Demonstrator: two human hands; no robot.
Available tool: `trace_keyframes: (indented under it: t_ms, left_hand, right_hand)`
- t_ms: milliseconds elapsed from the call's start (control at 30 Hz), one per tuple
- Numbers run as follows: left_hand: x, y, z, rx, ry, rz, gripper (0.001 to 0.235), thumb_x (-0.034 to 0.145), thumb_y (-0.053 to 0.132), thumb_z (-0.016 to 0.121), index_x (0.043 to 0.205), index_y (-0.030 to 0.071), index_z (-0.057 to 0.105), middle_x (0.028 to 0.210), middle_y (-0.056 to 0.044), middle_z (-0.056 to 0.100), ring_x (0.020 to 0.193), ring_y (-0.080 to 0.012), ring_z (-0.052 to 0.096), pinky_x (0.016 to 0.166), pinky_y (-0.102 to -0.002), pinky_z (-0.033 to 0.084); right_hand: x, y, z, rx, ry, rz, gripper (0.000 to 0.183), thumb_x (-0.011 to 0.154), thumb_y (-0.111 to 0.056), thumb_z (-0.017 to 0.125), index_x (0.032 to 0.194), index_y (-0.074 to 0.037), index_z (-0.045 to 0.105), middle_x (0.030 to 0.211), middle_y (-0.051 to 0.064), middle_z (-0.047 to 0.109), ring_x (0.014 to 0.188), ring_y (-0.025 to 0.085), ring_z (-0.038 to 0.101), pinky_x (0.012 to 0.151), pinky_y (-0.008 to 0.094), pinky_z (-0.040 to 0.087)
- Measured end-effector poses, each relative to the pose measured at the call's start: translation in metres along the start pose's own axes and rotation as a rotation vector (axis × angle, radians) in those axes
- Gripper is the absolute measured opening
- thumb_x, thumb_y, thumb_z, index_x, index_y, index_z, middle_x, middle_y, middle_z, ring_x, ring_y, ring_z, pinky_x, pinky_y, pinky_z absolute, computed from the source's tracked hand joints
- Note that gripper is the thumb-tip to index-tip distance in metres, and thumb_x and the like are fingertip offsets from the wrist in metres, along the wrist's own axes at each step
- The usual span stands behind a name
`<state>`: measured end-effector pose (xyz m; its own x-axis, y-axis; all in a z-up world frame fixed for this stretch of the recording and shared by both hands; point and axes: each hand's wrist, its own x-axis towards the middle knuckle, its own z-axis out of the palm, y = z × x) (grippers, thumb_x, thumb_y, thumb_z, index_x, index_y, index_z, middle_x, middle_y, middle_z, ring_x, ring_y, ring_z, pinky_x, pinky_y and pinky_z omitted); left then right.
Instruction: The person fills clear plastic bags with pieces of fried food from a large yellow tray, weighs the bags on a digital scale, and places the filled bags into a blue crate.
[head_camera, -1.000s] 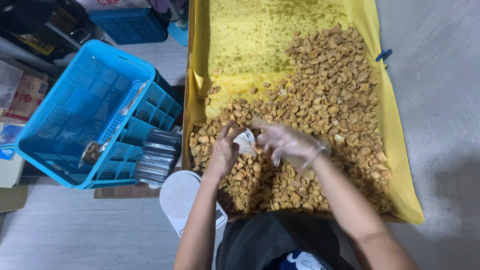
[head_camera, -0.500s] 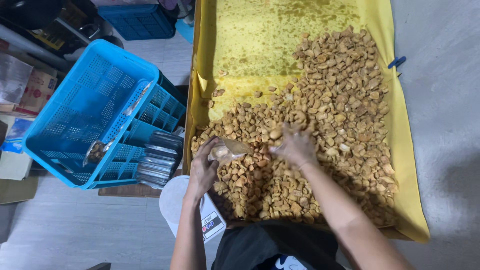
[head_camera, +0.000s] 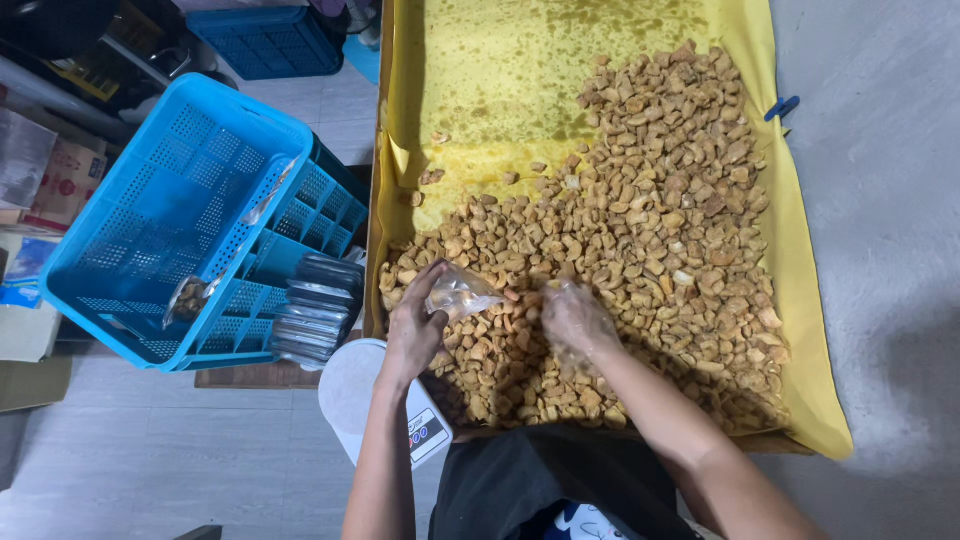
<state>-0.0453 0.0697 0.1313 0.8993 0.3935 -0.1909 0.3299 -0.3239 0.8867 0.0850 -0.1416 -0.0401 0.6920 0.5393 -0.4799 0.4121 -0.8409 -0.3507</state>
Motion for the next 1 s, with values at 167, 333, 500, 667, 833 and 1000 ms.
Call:
trace_keyframes:
  t_ms: [167,333,500,667,833,1000]
  left_hand:
    - [0.003,0.013,0.013,0.007,-0.076,-0.166,0.068,0.083,-0.007,0.054,0.148,0.012,0.044,0.158,-0.008,0.039,0.068,-0.0293,0.073,0.052,-0.031,0.064]
    - [0.019,0.007,0.044,0.322,-0.062,0.369,0.083,0.076,0.005,0.077,0.152,0.008,0.043,0.16,-0.013,0.034,0.112,-0.0363,0.062,0.094,-0.041,0.057]
    - [0.035,0.037,0.089,0.188,-0.333,-0.083,0.087,0.077,0.009,0.07,0.154,0.009,0.03,0.162,-0.01,0.027,0.127,-0.0325,0.053,0.104,-0.042,0.053]
    - [0.055,0.03,0.112,0.067,-0.23,0.096,0.085,0.081,0.017,0.078,0.151,-0.005,0.034,0.155,-0.023,0.032,0.14,-0.0374,0.044,0.115,-0.046,0.044]
    - [0.051,0.03,0.103,-0.066,-0.191,-0.002,0.098,0.069,0.003,0.076,0.152,-0.005,0.023,0.158,-0.022,0.022,0.13,-0.0362,0.049,0.099,-0.042,0.059]
    - [0.044,0.044,0.093,-0.135,-0.189,0.009,0.101,0.069,0.0,0.082,0.152,-0.003,0.025,0.147,-0.022,0.036,0.103,-0.0302,0.063,0.08,-0.033,0.062]
  right_hand:
    - [-0.022,0.011,-0.013,0.938,0.16,-0.198,0.058,0.085,-0.017,0.072,0.14,-0.019,0.058,0.129,0.009,0.065,0.115,0.018,0.066,0.093,0.032,0.054]
    - [-0.04,0.017,-0.092,1.944,-0.017,-0.368,0.069,0.083,-0.033,0.079,0.142,-0.016,0.049,0.141,0.019,0.06,0.109,0.026,0.066,0.076,0.032,0.058]
    - [-0.061,-0.015,-0.142,2.113,0.06,-0.652,0.066,0.09,-0.042,0.074,0.146,-0.018,0.05,0.123,0.015,0.062,0.108,0.029,0.066,0.086,0.04,0.062]
    - [-0.052,-0.034,-0.147,1.874,0.303,-0.654,0.048,0.101,-0.045,0.067,0.133,-0.011,0.056,0.118,0.014,0.063,0.111,0.029,0.068,0.098,0.045,0.062]
    - [-0.06,-0.045,-0.152,1.584,0.365,-0.701,0.037,0.104,-0.035,0.058,0.127,-0.006,0.064,0.115,0.012,0.068,0.104,0.02,0.068,0.084,0.035,0.062]
    - [-0.063,-0.055,-0.16,1.286,0.448,-0.497,0.038,0.099,-0.032,0.052,0.119,-0.005,0.07,0.098,0.012,0.074,0.08,0.017,0.07,0.065,0.031,0.058]
